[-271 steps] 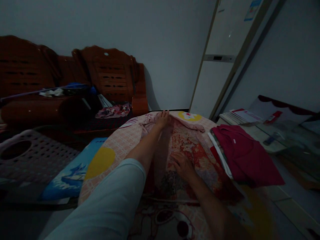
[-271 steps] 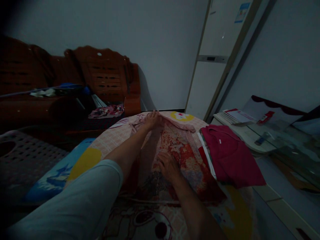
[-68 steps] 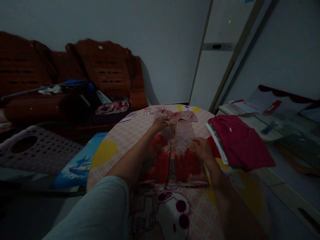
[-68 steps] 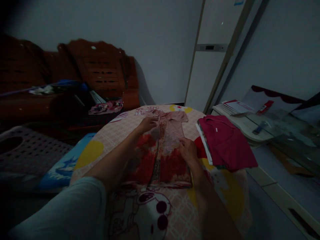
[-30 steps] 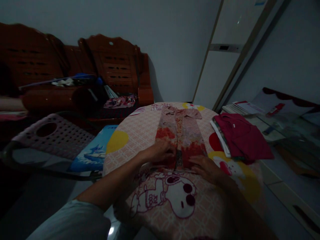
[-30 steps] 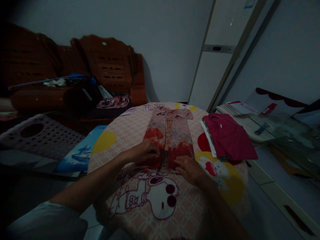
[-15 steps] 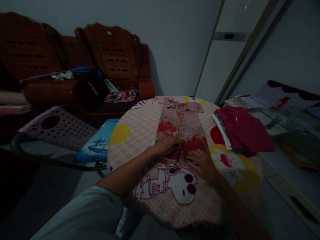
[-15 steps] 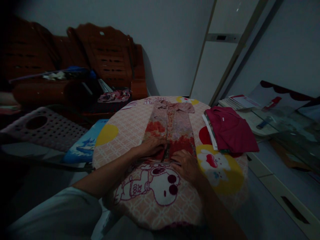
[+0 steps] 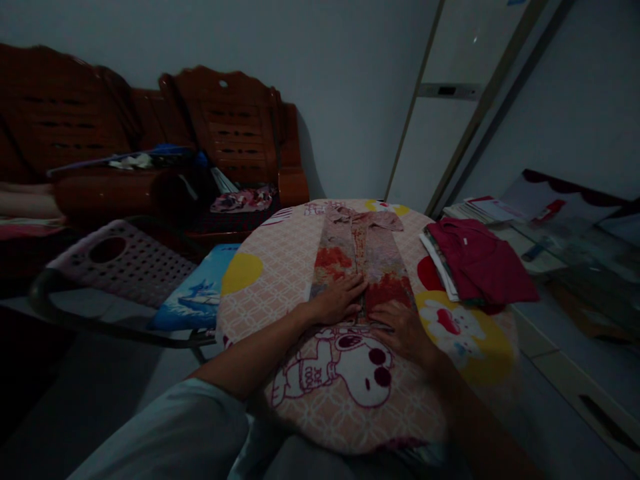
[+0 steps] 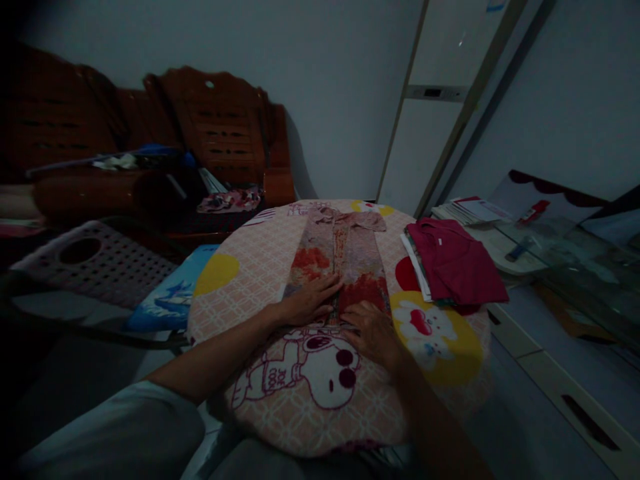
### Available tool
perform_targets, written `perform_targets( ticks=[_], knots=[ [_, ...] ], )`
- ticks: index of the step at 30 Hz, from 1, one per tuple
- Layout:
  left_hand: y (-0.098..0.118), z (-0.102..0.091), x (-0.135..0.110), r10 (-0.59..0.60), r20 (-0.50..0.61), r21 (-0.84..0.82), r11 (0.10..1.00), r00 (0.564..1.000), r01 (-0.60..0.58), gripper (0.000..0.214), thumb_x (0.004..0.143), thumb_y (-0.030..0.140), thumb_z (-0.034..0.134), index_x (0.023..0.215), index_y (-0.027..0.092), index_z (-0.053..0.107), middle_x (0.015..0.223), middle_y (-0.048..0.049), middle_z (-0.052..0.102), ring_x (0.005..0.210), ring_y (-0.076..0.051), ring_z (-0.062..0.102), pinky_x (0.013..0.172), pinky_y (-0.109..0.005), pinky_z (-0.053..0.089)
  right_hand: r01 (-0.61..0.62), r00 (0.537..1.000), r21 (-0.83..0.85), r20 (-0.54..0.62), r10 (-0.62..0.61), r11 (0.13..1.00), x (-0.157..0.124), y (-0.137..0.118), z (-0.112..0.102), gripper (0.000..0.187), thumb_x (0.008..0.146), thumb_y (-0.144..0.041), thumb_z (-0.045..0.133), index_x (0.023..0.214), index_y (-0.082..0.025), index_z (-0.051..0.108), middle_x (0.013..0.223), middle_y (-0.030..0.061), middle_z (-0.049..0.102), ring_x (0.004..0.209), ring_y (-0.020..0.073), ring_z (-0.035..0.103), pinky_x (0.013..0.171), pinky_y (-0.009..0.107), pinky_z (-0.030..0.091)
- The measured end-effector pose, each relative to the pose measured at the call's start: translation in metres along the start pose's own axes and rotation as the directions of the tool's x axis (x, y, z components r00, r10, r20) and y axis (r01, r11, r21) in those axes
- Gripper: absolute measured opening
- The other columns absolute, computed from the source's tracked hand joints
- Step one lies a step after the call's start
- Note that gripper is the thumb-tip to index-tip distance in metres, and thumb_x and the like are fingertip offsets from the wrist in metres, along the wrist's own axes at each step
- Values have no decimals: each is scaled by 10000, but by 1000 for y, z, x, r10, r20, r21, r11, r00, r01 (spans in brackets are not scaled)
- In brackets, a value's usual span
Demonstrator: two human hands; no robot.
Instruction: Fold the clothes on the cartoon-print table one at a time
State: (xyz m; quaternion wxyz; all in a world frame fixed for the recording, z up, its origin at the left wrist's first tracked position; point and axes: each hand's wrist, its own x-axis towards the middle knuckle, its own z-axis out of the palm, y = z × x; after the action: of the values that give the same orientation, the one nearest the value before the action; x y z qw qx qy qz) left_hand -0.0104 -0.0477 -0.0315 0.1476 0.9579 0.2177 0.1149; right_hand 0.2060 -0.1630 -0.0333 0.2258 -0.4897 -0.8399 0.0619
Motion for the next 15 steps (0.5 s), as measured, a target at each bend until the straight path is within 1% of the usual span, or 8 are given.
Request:
perform_targets(
  ticks=[1, 3, 5, 7, 9, 11, 13, 15],
  knots=[
    [1, -6, -2, -8, -16, -26, 1000, 1000, 8, 622, 942, 356, 506, 1486, 116, 322, 1580, -203, 274, 1472, -289, 249, 1153, -433, 280, 4, 1000, -19, 11, -4, 1000, -1, 0, 0, 266, 856, -259, 643, 1108, -204, 710, 1147, 99, 687, 1036, 245, 587, 913, 423, 486],
    [7, -21, -9, -30, -15, -69, 997, 999, 29, 585, 902, 411, 573, 1409, 149, 442, 1479, -180, 443, 1354, -291, 436, 1069, -400, 387, 15, 999, -63, 49, -12, 998, -3, 0, -1, 360, 842, -168, 587, 1189, -189, 677, 1206, 109, 667, 1078, 251, 575, 928, 429, 486],
    [18, -35, -18, -52, 57, -53, 997, 997, 55, 492, 841, 464, 642, 1235, 175, 587, 1247, -134, 620, 1114, -279, 598, 926, -364, 473, 20, 996, -119, 84, -10, 993, -6, 2, -2, 484, 807, -81, 523, 1271, -166, 633, 1291, 129, 628, 1138, 260, 556, 955, 444, 480],
    [33, -40, -29, -86, 130, 42, 996, 988, 81, 404, 807, 440, 672, 1109, 173, 638, 1089, -114, 657, 945, -262, 627, 806, -338, 496, 3, 996, -172, 85, 12, 985, -9, 6, -3, 548, 793, -26, 461, 1304, -150, 613, 1331, 143, 605, 1170, 264, 546, 976, 454, 474],
    [47, -35, -38, -118, 148, 173, 981, 982, 92, 321, 839, 315, 617, 1117, 154, 634, 1074, -130, 645, 932, -268, 615, 775, -341, 491, -34, 998, -201, 50, 45, 979, -12, 10, -4, 543, 814, -3, 406, 1287, -147, 630, 1306, 146, 625, 1164, 260, 556, 980, 454, 477],
    [56, -22, -44, -139, 124, 270, 958, 983, 101, 322, 868, 164, 508, 1171, 134, 613, 1087, -148, 636, 965, -278, 607, 792, -359, 487, -60, 998, -201, 10, 64, 978, -13, 14, -5, 516, 839, -5, 384, 1253, -150, 657, 1267, 140, 652, 1144, 253, 571, 974, 444, 486],
    [57, -9, -46, -147, 86, 293, 949, 985, 116, 388, 875, 93, 443, 1237, 124, 581, 1137, -162, 631, 1011, -280, 607, 830, -371, 486, -56, 998, -183, -10, 55, 981, -13, 17, -5, 483, 854, -21, 397, 1229, -152, 673, 1241, 130, 671, 1117, 249, 586, 963, 432, 498],
    [52, 0, -46, -142, 41, 260, 957, 989, 127, 430, 886, 100, 444, 1304, 137, 539, 1209, -164, 620, 1062, -273, 607, 874, -367, 485, -29, 1000, -154, -12, 27, 988, -13, 18, -5, 463, 864, -39, 418, 1233, -157, 671, 1225, 118, 684, 1098, 243, 599, 956, 424, 506]
  ],
)
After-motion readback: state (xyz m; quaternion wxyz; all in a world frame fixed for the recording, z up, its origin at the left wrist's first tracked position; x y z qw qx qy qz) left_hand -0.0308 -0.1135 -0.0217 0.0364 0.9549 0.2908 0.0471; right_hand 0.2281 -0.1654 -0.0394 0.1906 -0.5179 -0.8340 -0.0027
